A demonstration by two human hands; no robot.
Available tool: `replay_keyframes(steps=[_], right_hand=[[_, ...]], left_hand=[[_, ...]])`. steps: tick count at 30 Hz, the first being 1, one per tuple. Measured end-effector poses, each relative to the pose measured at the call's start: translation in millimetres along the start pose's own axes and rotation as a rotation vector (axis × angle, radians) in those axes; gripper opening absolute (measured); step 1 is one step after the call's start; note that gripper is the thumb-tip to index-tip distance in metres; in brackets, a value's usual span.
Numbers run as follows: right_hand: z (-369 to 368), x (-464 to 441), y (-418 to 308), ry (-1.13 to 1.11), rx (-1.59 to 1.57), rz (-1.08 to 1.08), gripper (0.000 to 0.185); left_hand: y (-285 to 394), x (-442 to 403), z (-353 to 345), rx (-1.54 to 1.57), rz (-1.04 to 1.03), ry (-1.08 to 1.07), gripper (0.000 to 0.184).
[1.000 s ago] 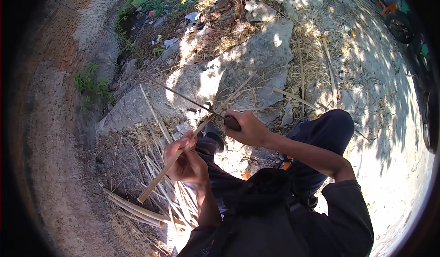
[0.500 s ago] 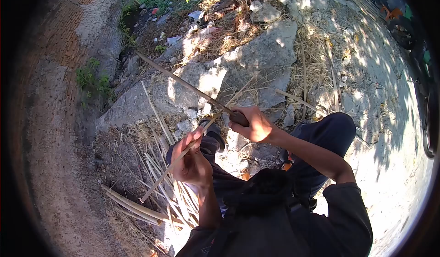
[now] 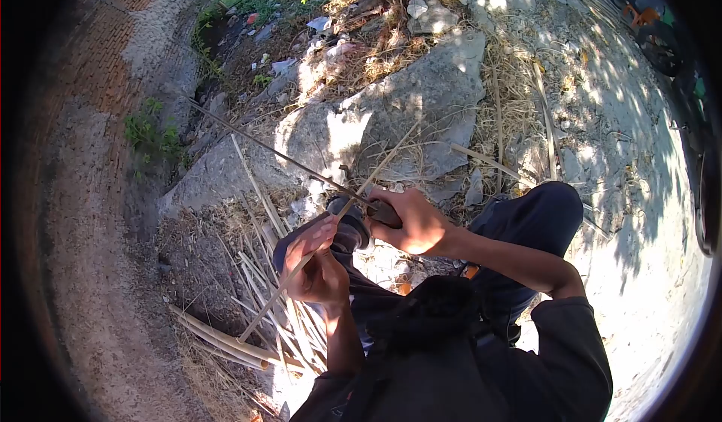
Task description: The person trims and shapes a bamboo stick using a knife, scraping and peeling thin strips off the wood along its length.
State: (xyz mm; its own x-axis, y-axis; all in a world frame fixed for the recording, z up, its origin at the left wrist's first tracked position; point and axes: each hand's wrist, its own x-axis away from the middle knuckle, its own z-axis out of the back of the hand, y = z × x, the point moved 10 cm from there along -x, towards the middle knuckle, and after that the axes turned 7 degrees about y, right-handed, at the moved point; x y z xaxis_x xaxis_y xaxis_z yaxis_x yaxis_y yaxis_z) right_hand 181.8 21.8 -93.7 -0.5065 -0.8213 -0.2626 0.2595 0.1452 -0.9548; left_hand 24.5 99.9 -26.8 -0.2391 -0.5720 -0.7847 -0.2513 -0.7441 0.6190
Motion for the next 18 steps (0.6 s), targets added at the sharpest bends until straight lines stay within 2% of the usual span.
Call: replay_keyframes(steps=[8,9,10,15,18], right_hand=[[-6.7,-0.7,3.9,0.073,0.022,-0.003,0.029],[-6.5,-1.1,0.7,0.072,0.025,0.000,0.029],[-7.0,-1.1,1.9,0.063,0.005,-0.055,0.032],[-5.7,-1.8,8.8,0.028,0.029,-0.129,0.035],[-7.2,-3.8,12.5,0.061,0.072,-0.019,0.027]], left_hand=[[7.7,-0.2,-1.8,-0.013,-0.063,0.094,0.011],[3.4,0.6,1.6,0.022,-0.045,0.119,0.014],[-1.4,1.5,4.3,0.057,-0.027,0.143,0.025],[-2.0,1.9,-0.9,0.065,-0.047,0.116,0.029],[3.6,0.4,-4.3,0.023,-0.102,0.084,0.027]])
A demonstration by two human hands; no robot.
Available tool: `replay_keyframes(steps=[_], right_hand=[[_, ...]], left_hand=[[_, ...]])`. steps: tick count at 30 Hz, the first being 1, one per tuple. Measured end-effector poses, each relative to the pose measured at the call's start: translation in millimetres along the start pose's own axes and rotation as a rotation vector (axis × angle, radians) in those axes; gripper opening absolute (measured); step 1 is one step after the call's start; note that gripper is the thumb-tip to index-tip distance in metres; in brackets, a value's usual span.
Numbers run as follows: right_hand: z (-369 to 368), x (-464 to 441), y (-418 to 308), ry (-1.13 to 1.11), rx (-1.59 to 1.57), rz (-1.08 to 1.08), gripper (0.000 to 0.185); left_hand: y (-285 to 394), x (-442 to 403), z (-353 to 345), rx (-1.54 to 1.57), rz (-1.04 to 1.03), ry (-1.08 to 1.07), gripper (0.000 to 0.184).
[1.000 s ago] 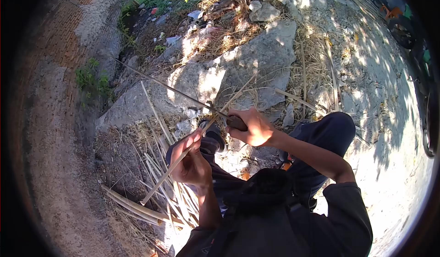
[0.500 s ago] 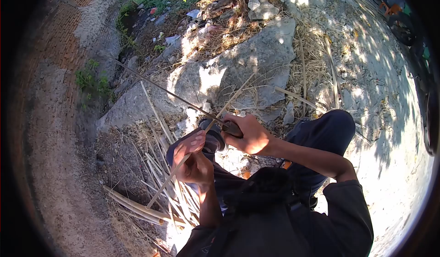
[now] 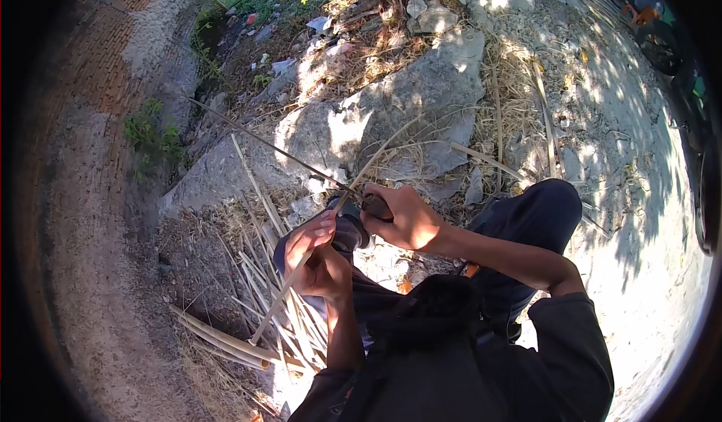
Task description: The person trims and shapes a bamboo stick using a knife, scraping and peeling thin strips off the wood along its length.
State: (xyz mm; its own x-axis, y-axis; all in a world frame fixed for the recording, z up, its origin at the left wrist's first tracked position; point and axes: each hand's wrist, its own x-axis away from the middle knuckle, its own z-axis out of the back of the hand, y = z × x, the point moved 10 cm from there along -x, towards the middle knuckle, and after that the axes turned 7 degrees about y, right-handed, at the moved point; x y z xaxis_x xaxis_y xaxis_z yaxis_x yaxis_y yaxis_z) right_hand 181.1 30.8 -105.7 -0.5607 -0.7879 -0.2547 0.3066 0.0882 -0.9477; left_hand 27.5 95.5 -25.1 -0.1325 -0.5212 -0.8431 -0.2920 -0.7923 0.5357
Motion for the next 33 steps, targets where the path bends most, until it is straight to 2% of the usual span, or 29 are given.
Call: replay_keyframes(steps=[2,4,5,6,8,11,12,13,15,18,20,22,27,30,31,33], right_hand=[[-0.1,-0.5,7.6,0.004,-0.077,-0.034,0.023],[7.1,-6.6,24.7,0.025,0.023,-0.038,0.022],[3.8,-6.3,49.3,0.018,0.041,-0.145,0.024],[2.4,-5.7,52.7,0.023,0.045,-0.145,0.024],[4.8,-7.1,47.7,0.063,0.052,-0.036,0.029],[4.7,-4.0,0.2,-0.012,0.022,-0.043,0.029],[2.2,-1.8,-12.6,-0.047,-0.010,-0.010,0.028],[-1.0,-0.9,-17.5,-0.073,-0.024,0.001,0.034],[1.4,-0.9,-13.7,-0.075,-0.001,-0.025,0.033],[-0.1,-5.3,12.3,-0.067,0.003,-0.073,0.031],[-1.2,-4.1,28.6,-0.098,0.017,-0.184,0.030],[1.8,-4.7,23.6,-0.077,-0.009,-0.153,0.030],[9.7,-6.0,17.8,-0.022,-0.005,-0.013,0.028],[6.7,-15.2,54.0,0.012,0.106,-0.033,0.028],[5.7,-16.1,64.5,-0.017,0.134,-0.103,0.029],[6.0,-16.2,59.5,0.008,0.115,-0.080,0.029]], left_hand=[[-0.5,-0.1,2.8,0.011,-0.016,0.011,0.026],[-4.7,1.5,6.6,0.037,0.021,-0.003,0.022],[-4.5,1.5,7.2,0.042,0.018,-0.001,0.022],[-4.5,1.9,7.9,0.064,0.026,0.003,0.021],[-6.9,2.0,7.2,0.091,0.029,0.016,0.020],[-21.0,2.8,13.3,0.127,0.135,0.073,0.017],[-22.4,2.2,12.9,0.125,0.141,0.069,0.017],[-18.0,0.5,10.7,0.139,0.087,0.043,0.016],[-8.0,-2.4,6.5,0.098,-0.003,-0.011,0.014],[-9.2,-2.6,7.7,0.031,0.031,-0.016,0.015],[-9.3,-3.2,7.8,0.068,0.065,0.042,0.015],[-10.8,-6.1,9.6,0.104,0.098,0.093,0.015],[-5.5,-8.1,2.2,0.046,0.050,0.002,0.015],[-10.8,-6.7,5.4,0.049,0.119,0.047,0.016],[-11.1,-5.4,6.4,0.056,0.114,0.048,0.016],[-20.5,-1.6,14.5,0.156,0.196,0.111,0.015]])
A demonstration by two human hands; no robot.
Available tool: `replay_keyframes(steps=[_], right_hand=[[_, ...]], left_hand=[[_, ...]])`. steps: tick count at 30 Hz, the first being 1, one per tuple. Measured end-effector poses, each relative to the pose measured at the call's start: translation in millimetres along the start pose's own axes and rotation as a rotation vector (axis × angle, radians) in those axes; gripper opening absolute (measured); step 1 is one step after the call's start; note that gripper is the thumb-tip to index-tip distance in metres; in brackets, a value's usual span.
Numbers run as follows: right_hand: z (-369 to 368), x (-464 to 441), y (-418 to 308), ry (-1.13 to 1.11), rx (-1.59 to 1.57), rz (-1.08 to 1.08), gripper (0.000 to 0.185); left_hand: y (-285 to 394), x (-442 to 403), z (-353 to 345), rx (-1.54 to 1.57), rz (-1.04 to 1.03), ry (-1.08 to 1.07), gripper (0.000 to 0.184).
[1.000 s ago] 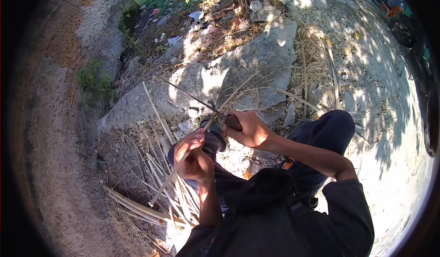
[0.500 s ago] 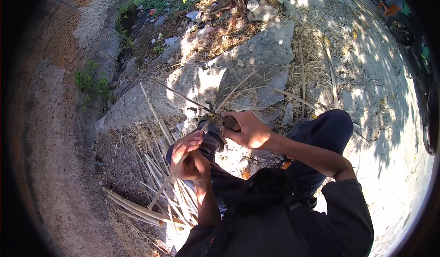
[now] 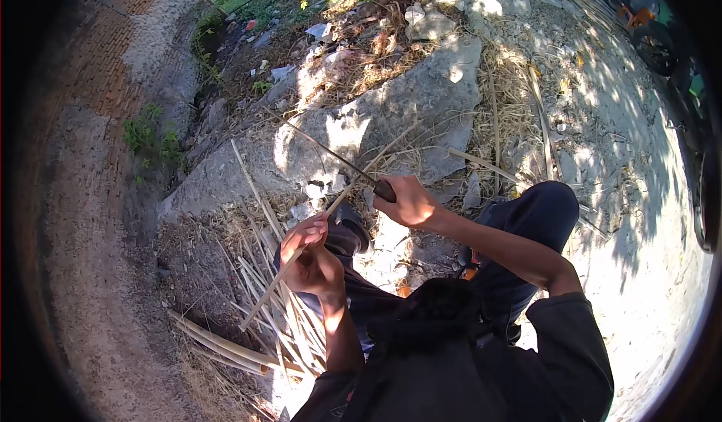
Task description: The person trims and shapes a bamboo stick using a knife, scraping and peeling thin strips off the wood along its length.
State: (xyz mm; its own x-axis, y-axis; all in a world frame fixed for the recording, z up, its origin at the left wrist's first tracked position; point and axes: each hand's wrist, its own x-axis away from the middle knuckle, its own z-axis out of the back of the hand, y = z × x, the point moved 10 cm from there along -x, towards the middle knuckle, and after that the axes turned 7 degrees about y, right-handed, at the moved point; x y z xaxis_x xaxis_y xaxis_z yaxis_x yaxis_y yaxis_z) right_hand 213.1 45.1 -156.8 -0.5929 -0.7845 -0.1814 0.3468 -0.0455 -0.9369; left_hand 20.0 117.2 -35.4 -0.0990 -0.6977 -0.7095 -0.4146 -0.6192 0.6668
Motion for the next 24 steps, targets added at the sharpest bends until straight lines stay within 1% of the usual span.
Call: replay_keyframes(steps=[1,3,5,6,7,9,10,11,13,14,15,16,18,20,21,23,24], right_hand=[[0.6,0.5,-5.5,0.019,-0.026,0.014,0.029],[1.8,6.2,-16.3,0.014,-0.047,-0.003,0.030],[2.1,11.0,-38.8,-0.002,-0.070,0.099,0.031],[1.6,9.8,-37.2,-0.060,-0.057,0.098,0.031],[0.0,7.3,-26.4,-0.061,-0.060,0.100,0.031],[-1.7,-0.7,12.6,0.033,0.017,0.097,0.031],[-0.9,-4.8,32.9,-0.009,0.076,0.010,0.033],[-0.8,-3.9,41.7,-0.003,0.079,0.012,0.033],[-3.7,-4.6,66.4,-0.030,0.112,-0.141,0.036],[-4.8,-5.2,68.7,-0.010,0.115,-0.126,0.037],[-4.0,-5.8,67.1,-0.013,0.118,-0.121,0.037],[-1.1,-5.6,65.2,0.012,0.106,-0.112,0.036],[1.4,-7.4,59.6,0.037,0.094,-0.097,0.035],[7.2,-5.8,43.9,0.075,0.104,0.004,0.030],[8.3,-4.2,36.3,0.075,0.104,0.006,0.030],[12.8,1.2,10.5,0.122,-0.021,0.050,0.025],[12.0,5.1,1.0,0.121,-0.084,0.086,0.026]], left_hand=[[-0.3,-1.8,1.6,0.003,-0.005,0.002,0.015],[0.2,-2.4,0.7,-0.096,-0.029,-0.046,0.006],[1.4,-2.4,-0.5,-0.108,-0.041,-0.065,0.007],[3.3,-3.7,-2.3,-0.116,-0.061,-0.087,0.008],[2.8,-4.0,-2.1,-0.118,-0.064,-0.088,0.008],[-0.3,-3.6,4.0,-0.008,-0.040,-0.026,0.016],[-0.2,-2.9,4.1,-0.004,-0.042,-0.026,0.016],[-0.9,-1.8,4.0,-0.043,-0.037,-0.034,0.017],[-1.9,-2.9,6.6,-0.076,-0.037,-0.041,0.017],[-1.8,-5.1,8.5,-0.116,-0.057,-0.057,0.013],[0.3,-7.0,8.2,-0.162,-0.074,-0.071,0.009],[-3.8,-8.7,16.1,-0.115,-0.007,0.010,0.009],[-1.7,-12.6,16.0,-0.110,0.003,0.017,0.009],[-2.8,-13.1,15.9,-0.100,0.018,0.020,0.009],[-2.4,-12.8,14.4,-0.110,0.008,-0.004,0.010],[-1.8,-13.5,12.6,-0.120,-0.002,-0.033,0.010],[-1.4,-13.8,11.4,-0.123,-0.005,-0.041,0.011]])
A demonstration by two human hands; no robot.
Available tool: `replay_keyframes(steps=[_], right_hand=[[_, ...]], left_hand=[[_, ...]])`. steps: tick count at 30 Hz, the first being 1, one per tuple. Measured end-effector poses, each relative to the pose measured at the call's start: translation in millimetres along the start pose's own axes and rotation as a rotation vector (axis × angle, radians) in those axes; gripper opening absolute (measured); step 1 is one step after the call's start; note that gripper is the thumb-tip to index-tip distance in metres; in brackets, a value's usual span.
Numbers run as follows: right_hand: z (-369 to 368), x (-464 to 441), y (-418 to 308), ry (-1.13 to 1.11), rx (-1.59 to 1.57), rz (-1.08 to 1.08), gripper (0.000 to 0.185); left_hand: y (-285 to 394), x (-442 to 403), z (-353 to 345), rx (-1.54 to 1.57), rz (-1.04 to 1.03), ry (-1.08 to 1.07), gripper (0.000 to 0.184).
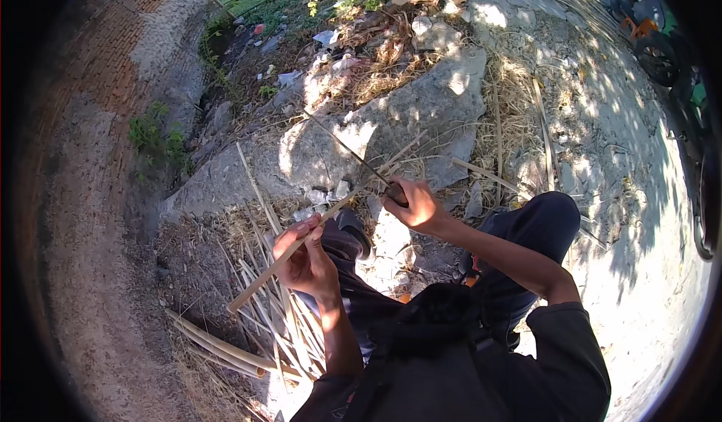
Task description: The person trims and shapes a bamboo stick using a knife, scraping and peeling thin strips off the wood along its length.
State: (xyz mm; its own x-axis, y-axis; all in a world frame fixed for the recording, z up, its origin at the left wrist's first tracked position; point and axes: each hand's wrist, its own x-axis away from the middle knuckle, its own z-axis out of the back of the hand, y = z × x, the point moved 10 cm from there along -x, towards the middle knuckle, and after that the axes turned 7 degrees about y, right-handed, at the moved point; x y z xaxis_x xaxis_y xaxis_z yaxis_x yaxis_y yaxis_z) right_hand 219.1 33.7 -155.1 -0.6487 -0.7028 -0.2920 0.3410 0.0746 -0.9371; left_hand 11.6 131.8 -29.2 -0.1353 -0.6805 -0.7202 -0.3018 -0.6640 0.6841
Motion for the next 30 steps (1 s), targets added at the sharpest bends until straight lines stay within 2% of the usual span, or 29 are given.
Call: replay_keyframes(steps=[3,5,8,11,17,19,22,25,27,30], right_hand=[[-8.9,7.7,-14.8,-0.066,0.080,0.028,0.031],[-8.4,10.6,-29.1,-0.054,0.000,0.057,0.035],[-13.5,13.1,-31.7,-0.090,0.013,0.087,0.038],[-14.6,14.1,-22.6,-0.097,-0.050,-0.011,0.039],[-13.9,12.7,8.2,-0.008,0.046,0.025,0.028],[-14.1,11.4,-2.7,0.008,0.052,0.067,0.026],[-16.1,7.7,-21.3,-0.069,0.002,-0.031,0.026],[-13.4,2.6,-3.2,-0.009,-0.083,-0.040,0.022],[-11.7,-4.2,33.5,0.061,0.011,0.005,0.025],[-9.5,-5.2,82.3,0.014,0.103,-0.254,0.030]], left_hand=[[3.7,-4.2,-8.2,0.011,-0.027,-0.027,0.010],[8.5,-4.5,-11.8,0.021,-0.049,-0.047,0.010],[2.1,-4.5,-12.7,0.080,0.053,-0.031,0.011],[4.9,-3.7,-14.6,0.027,0.043,-0.063,0.012],[0.1,1.4,-14.5,0.022,0.075,0.001,0.016],[3.0,0.7,-11.8,0.011,0.002,0.028,0.013],[6.2,2.7,-16.8,-0.010,0.003,0.041,0.014],[3.2,-0.1,-16.7,-0.023,0.013,0.068,0.014],[0.2,-1.6,-13.3,-0.039,0.031,0.074,0.015],[-2.8,-0.3,-8.8,-0.044,0.029,0.071,0.017]])
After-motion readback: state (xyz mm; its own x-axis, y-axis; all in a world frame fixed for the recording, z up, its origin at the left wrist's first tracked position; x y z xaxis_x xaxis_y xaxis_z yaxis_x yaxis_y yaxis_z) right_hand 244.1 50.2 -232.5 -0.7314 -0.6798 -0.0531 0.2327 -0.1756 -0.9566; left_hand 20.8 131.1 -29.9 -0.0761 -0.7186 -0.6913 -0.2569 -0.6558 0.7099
